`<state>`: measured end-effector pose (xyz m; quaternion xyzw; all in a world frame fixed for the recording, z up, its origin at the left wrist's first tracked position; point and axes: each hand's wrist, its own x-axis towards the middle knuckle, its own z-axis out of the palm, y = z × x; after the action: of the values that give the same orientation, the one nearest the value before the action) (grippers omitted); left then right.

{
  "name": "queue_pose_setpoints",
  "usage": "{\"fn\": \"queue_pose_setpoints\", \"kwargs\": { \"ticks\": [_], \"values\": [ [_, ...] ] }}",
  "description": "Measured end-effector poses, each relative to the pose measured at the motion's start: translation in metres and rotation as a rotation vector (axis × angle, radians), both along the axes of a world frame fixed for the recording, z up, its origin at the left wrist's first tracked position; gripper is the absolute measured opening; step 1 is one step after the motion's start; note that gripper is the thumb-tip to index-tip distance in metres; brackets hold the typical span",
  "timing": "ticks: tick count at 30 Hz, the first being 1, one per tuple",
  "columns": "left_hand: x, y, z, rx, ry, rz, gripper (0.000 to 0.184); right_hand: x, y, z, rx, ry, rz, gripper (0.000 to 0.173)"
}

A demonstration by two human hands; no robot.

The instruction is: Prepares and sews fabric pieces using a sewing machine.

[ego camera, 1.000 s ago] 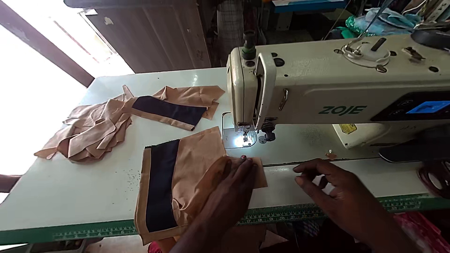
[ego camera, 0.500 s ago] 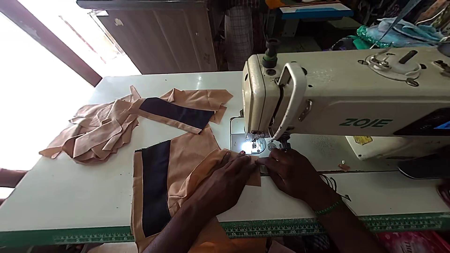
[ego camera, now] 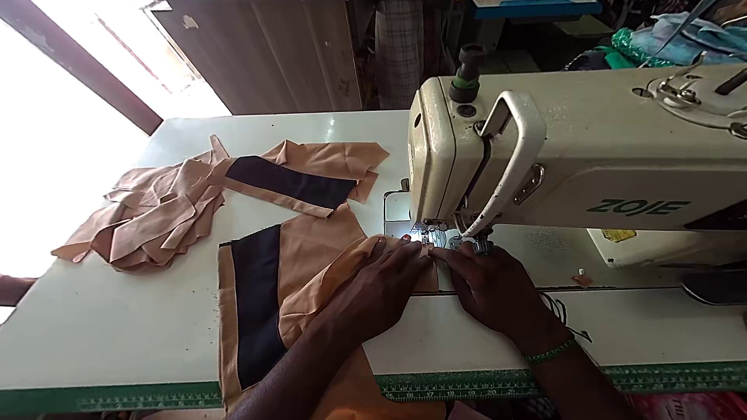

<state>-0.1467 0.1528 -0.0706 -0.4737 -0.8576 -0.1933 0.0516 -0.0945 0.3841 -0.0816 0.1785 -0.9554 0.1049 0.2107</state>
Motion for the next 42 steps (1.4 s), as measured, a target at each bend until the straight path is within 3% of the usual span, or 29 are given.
{"fn": "queue_pose_setpoints", "kwargs": {
  "ticks": [17,21,24,27,37,42],
  "values": [
    [-0.003,0.003,0.0,-0.012,-0.008,0.034,0.04,0.006,0.002,0.007,-0.043,-0.015,-0.038,0.041],
    [-0.003,0.004,0.0,-0.007,-0.011,0.036,0.039,0.055,0.041,0.032,-0.288,0.179,-0.265,0.031],
    [-0.003,0.004,0.0,-0.003,-0.001,0.034,0.039,0.091,0.095,0.02,-0.221,0.401,-0.505,0.035],
    [-0.005,0.005,0.002,-0.016,-0.017,0.034,0.038,0.115,0.136,0.001,-0.142,0.375,-0.631,0.053],
    [-0.006,0.004,0.0,-0.026,-0.037,0.047,0.039,0.12,0.141,-0.001,-0.068,0.249,-0.677,0.054],
    [-0.007,0.004,0.001,-0.002,-0.04,0.031,0.038,0.125,0.135,0.02,-0.173,0.324,-0.51,0.045]
  ]
}}
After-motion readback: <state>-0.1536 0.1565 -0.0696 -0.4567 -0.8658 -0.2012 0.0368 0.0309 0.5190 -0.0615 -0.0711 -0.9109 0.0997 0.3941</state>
